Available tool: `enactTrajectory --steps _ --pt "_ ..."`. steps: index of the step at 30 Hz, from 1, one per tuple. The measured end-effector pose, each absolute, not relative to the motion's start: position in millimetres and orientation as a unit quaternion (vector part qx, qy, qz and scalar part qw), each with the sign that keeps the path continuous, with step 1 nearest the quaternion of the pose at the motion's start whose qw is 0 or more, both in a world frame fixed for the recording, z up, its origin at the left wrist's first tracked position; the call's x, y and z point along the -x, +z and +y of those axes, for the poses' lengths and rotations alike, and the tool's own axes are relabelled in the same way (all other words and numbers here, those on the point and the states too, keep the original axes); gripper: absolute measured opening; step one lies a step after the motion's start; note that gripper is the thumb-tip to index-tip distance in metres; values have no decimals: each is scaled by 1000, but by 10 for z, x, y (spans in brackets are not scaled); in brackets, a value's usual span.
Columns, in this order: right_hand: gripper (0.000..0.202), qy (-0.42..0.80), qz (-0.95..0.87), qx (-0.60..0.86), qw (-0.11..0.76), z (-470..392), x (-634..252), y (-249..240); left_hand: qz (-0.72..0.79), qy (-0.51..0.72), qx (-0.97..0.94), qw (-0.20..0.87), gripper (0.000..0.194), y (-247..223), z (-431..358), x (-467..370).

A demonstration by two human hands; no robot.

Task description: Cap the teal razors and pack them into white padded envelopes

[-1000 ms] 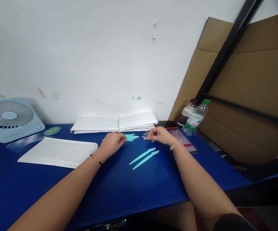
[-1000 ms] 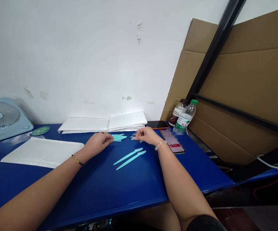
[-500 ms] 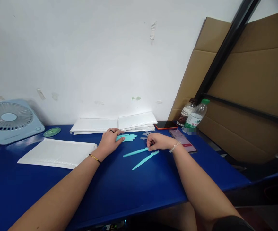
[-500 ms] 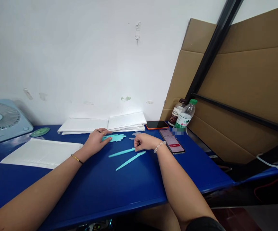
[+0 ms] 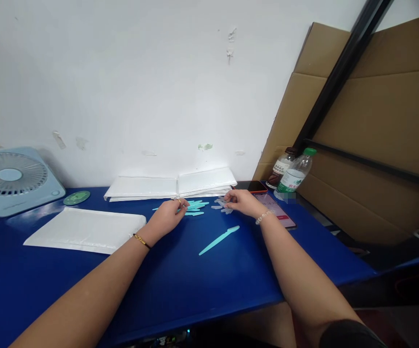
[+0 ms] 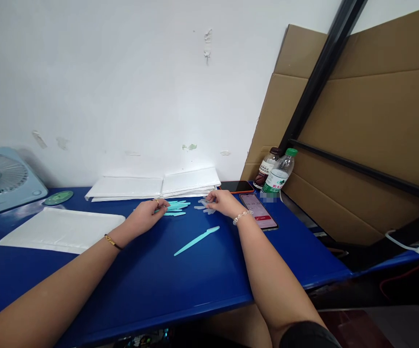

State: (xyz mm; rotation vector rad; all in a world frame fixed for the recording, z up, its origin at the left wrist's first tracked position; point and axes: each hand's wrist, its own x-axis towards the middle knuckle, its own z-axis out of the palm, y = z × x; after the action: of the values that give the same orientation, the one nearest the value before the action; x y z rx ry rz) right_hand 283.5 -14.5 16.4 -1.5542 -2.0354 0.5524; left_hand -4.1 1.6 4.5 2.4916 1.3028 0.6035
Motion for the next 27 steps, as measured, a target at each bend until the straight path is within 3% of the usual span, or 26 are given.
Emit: enactTrajectory --steps 5,8,10,15,19,27 --pt "28 299 -810 493 112 -295 -2875 333 464 194 -863 47 27 -2 65 89" --pt "22 300 -825 478 17 -342 -2795 335 489 214 -846 13 32 -9 62 84" --pt "15 289 -831 475 5 -349 -2709 302 465 234 -853 49 32 9 11 48" --pt "9 276 -842 456 86 -361 -2479 244 346 172 -901 198 36 71 -208 -120" --pt "16 294 -826 452 167 -346 -2445 243 331 141 -913 194 37 80 -254 -180" --pt "22 272 -725 546 319 -146 -2848 151 415 199 -869 182 44 81 -95 -39"
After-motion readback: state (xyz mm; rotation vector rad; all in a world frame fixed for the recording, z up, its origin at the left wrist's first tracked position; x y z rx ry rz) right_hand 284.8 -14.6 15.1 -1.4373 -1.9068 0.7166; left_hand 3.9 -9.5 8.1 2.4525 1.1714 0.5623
